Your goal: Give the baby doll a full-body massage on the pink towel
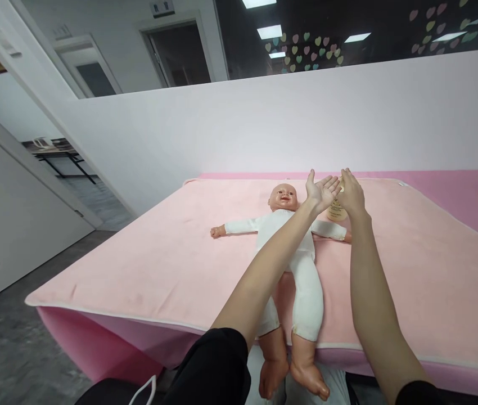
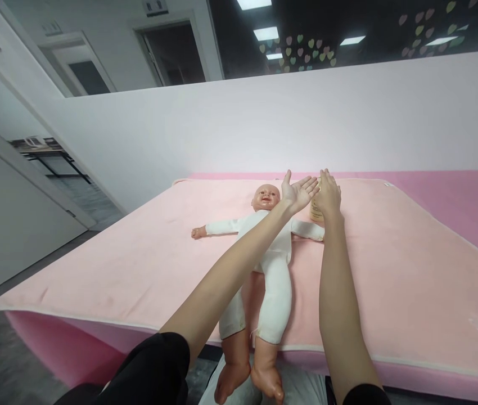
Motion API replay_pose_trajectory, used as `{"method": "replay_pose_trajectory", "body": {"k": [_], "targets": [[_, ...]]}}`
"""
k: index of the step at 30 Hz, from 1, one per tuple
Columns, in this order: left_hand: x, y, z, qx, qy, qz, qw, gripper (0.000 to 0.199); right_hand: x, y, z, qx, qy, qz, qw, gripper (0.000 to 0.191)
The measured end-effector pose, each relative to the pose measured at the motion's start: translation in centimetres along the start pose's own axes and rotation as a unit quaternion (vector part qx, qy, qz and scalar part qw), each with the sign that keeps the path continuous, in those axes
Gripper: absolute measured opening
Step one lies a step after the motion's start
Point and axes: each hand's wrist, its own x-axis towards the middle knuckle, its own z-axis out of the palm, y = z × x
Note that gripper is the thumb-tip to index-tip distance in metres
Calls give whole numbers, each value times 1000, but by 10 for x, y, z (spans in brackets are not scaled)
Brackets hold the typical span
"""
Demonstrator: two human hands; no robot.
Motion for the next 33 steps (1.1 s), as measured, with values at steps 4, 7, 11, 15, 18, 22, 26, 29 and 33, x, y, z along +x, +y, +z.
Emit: {"method": "replay_pose_trajectory", "body": {"k": [4,7,11,15,18,22,26,29,33], "targets": [[1,3,5,-3,3,-4,1000,73,2,1,-6,-7,9,7,1000,67],[3,4,6,-5,8,-8,1000,76,3,0,-8,-14,-5,15,1000,65],[6,2,6,29,-5,-4,1000,76,3,-4,-8,-25,-5,-4,1000,65],[-12,10,-8,225,-20,39,973,59,4,-17,-24,-38,18,-5,999,62],[-56,29,-38,450,-81,152,876,41,6,-34,-44,-23,91,8,996,62],[-123,51,-92,632,-208,65,743,29,5,-56,-64,35,118,48,991,59],[-153,43,-129,675,-222,142,689,28,0,-65,-72,93,137,81,983,49],[-153,31,-134,751,-167,157,619,35,0,-66,-80,137,176,81,971,40],[-151,27,-130,827,-32,97,553,63,-2,-91,-85,287,211,53,933,28]]}}
